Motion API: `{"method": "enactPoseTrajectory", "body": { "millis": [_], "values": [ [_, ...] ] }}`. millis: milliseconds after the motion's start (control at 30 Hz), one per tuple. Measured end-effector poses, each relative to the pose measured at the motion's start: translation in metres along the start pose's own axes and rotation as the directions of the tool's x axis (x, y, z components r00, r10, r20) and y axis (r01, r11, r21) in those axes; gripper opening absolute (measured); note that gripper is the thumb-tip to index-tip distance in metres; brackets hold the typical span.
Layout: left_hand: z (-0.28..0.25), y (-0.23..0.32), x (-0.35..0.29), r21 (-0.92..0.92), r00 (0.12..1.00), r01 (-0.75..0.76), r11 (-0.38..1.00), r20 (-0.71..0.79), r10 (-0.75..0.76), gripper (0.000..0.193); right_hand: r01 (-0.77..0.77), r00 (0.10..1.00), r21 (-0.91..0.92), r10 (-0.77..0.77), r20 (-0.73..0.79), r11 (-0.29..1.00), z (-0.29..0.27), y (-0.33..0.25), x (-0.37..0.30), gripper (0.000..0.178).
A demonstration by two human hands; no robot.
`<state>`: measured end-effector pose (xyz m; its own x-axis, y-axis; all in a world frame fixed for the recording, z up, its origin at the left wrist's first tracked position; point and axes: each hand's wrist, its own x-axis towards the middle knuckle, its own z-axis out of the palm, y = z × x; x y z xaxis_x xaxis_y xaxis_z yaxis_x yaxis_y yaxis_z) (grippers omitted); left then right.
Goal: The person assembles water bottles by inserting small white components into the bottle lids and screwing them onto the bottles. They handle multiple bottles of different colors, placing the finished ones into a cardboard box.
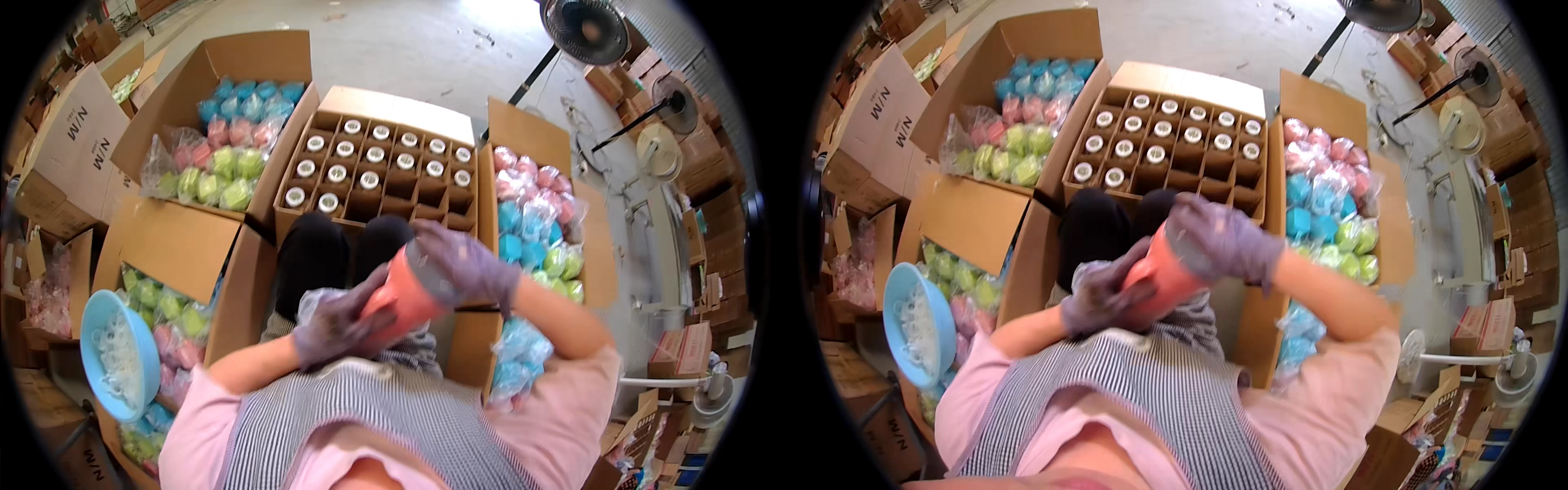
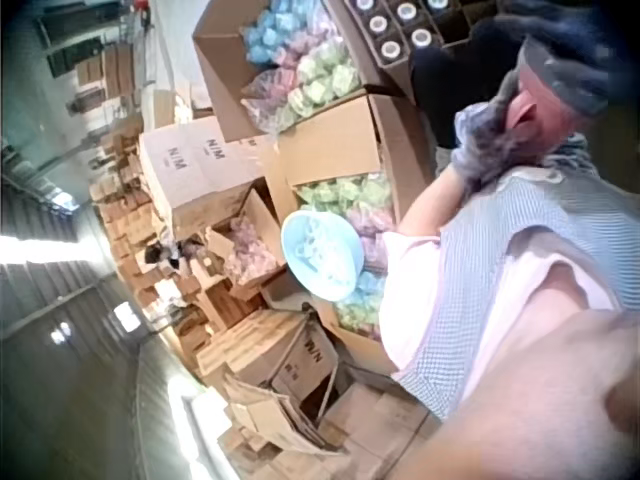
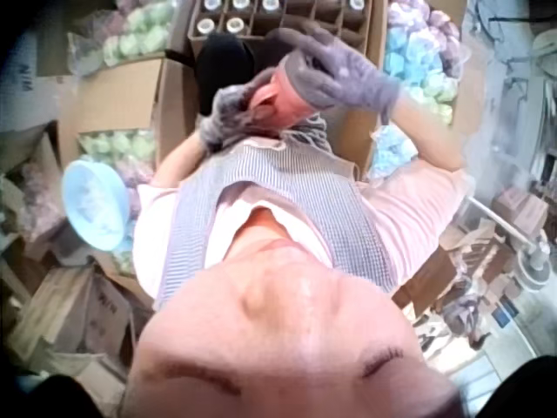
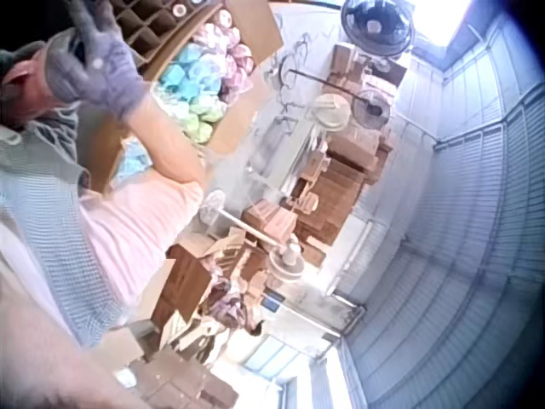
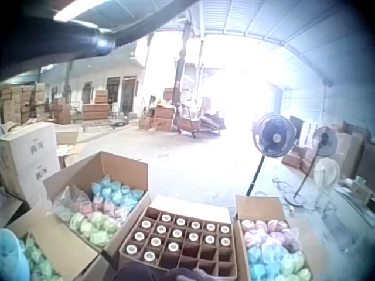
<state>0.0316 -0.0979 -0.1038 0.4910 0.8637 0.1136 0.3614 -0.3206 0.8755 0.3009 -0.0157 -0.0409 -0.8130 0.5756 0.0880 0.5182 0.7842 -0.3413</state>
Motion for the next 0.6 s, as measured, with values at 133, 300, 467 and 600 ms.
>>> {"method": "enactPoseTrajectory", "body": {
  "millis": [133, 300, 467, 600],
  "values": [
    [-0.027, -0.025, 0.003, -0.406, 0.944, -0.262, 0.875, 0.08, 0.319, 0.057, 0.288, 0.949, 0.278, -0.312, 0.045, 0.916, -0.044, -0.042, 0.025, 0.072],
    [-0.006, 0.021, 0.004, 0.323, 0.991, 0.036, 0.946, 0.111, -0.076, 0.071, -0.577, 0.788, 0.076, 0.53, 0.315, 0.813, 0.024, 0.039, -0.002, 0.071],
    [-0.056, -0.023, 0.014, -0.511, 0.985, -0.016, 0.86, 0.141, 0.102, 0.074, 0.097, 0.985, 0.204, -0.064, -0.162, 0.974, -0.051, -0.024, 0.019, 0.05],
    [-0.013, -0.001, 0.006, -0.277, 0.984, 0.173, 0.945, 0.004, -0.179, 0.078, 0.158, 0.987, 0.184, -0.155, -0.035, 0.97, -0.015, -0.005, 0.04, 0.043]
  ]
}}
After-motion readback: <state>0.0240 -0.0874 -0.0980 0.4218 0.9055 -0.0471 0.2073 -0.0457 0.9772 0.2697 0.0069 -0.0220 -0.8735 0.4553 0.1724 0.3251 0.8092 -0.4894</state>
